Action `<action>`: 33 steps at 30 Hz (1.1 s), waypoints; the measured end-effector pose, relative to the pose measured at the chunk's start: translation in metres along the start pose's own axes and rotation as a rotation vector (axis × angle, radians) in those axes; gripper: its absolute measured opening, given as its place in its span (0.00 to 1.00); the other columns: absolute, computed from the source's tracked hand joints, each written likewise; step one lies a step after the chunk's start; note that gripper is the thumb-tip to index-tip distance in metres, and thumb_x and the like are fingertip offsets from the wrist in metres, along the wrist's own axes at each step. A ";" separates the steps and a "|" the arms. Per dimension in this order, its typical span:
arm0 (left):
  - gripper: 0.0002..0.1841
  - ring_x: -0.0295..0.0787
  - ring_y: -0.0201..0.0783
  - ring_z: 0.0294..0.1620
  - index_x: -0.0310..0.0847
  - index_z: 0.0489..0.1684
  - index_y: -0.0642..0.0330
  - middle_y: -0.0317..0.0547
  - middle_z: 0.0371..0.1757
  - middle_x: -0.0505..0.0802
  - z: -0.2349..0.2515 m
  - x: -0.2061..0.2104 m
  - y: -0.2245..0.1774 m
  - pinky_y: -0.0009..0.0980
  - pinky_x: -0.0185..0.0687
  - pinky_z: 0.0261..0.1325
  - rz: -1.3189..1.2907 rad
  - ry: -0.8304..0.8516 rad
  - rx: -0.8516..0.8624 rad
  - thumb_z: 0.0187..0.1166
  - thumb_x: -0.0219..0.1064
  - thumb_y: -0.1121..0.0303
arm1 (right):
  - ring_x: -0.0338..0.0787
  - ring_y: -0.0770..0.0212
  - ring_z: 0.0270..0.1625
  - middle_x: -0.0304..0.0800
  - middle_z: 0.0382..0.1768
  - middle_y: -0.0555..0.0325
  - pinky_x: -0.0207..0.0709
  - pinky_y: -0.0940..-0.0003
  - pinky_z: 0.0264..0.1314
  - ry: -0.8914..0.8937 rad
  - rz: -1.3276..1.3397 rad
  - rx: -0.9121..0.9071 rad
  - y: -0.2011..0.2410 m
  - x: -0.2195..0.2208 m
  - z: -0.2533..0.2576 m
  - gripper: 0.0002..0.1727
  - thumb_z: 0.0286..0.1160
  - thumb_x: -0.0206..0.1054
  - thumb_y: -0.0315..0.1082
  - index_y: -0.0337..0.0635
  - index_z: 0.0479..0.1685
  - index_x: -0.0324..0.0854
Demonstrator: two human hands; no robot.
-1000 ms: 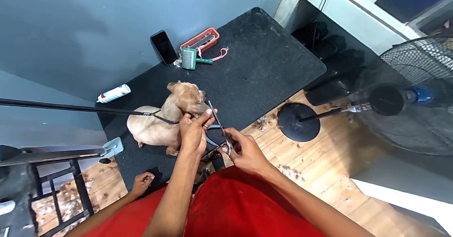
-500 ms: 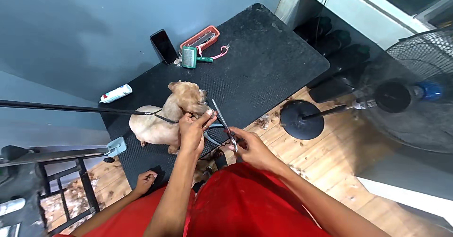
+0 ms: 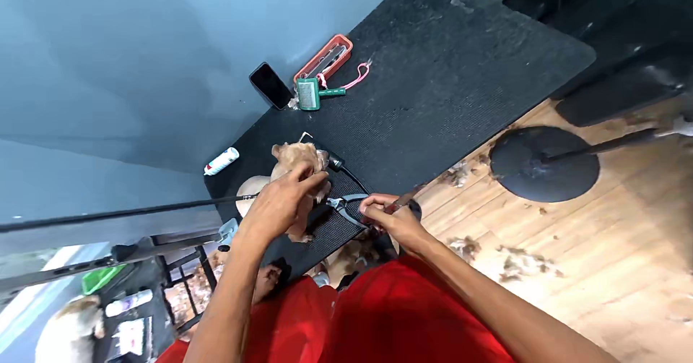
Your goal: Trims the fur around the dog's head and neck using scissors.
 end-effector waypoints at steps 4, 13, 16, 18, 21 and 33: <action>0.20 0.91 0.52 0.37 0.87 0.66 0.51 0.50 0.70 0.83 0.027 0.002 -0.008 0.52 0.90 0.38 0.186 0.239 -0.026 0.75 0.70 0.78 | 0.81 0.67 0.24 0.78 0.21 0.63 0.82 0.70 0.30 0.018 0.037 0.039 -0.014 0.027 0.010 0.07 0.80 0.69 0.33 0.43 0.49 0.88; 0.07 0.92 0.33 0.54 0.95 0.39 0.52 0.36 0.54 0.94 0.043 0.004 0.007 0.36 0.90 0.58 -0.110 0.377 0.395 0.75 0.70 0.74 | 0.82 0.67 0.20 0.84 0.26 0.61 0.82 0.72 0.27 0.051 0.535 0.438 -0.034 0.063 0.008 0.25 0.94 0.50 0.52 0.41 0.58 0.83; 0.09 0.90 0.31 0.54 0.95 0.39 0.52 0.37 0.56 0.92 0.043 0.005 0.015 0.32 0.90 0.58 -0.153 0.423 0.466 0.75 0.67 0.74 | 0.78 0.69 0.18 0.86 0.29 0.62 0.84 0.69 0.30 0.078 0.726 0.521 -0.040 0.085 0.007 0.34 0.88 0.48 0.66 0.45 0.65 0.81; 0.10 0.90 0.29 0.55 0.96 0.39 0.51 0.36 0.57 0.92 0.043 0.008 0.020 0.30 0.90 0.58 -0.185 0.423 0.490 0.75 0.66 0.73 | 0.84 0.65 0.24 0.87 0.32 0.60 0.87 0.64 0.34 0.104 0.807 0.529 -0.039 0.099 0.014 0.39 0.85 0.45 0.70 0.44 0.66 0.79; 0.10 0.90 0.27 0.54 0.96 0.38 0.52 0.36 0.56 0.92 0.039 0.012 0.024 0.28 0.90 0.54 -0.232 0.405 0.496 0.76 0.65 0.72 | 0.88 0.62 0.28 0.88 0.32 0.57 0.89 0.62 0.39 0.117 0.878 0.525 -0.030 0.117 0.028 0.36 0.86 0.49 0.68 0.42 0.59 0.81; 0.09 0.90 0.26 0.54 0.96 0.40 0.52 0.38 0.55 0.94 0.024 0.028 0.032 0.24 0.88 0.53 -0.283 0.254 0.494 0.79 0.67 0.68 | 0.81 0.71 0.22 0.82 0.24 0.63 0.77 0.77 0.28 0.042 0.800 0.388 -0.030 0.100 0.030 0.24 0.91 0.53 0.56 0.43 0.53 0.82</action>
Point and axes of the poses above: each hand's wrist, its own z-axis towards the middle knuckle, its own x-axis out of the palm, y = z × x, the point moved 6 cm from there along z, towards the middle knuckle
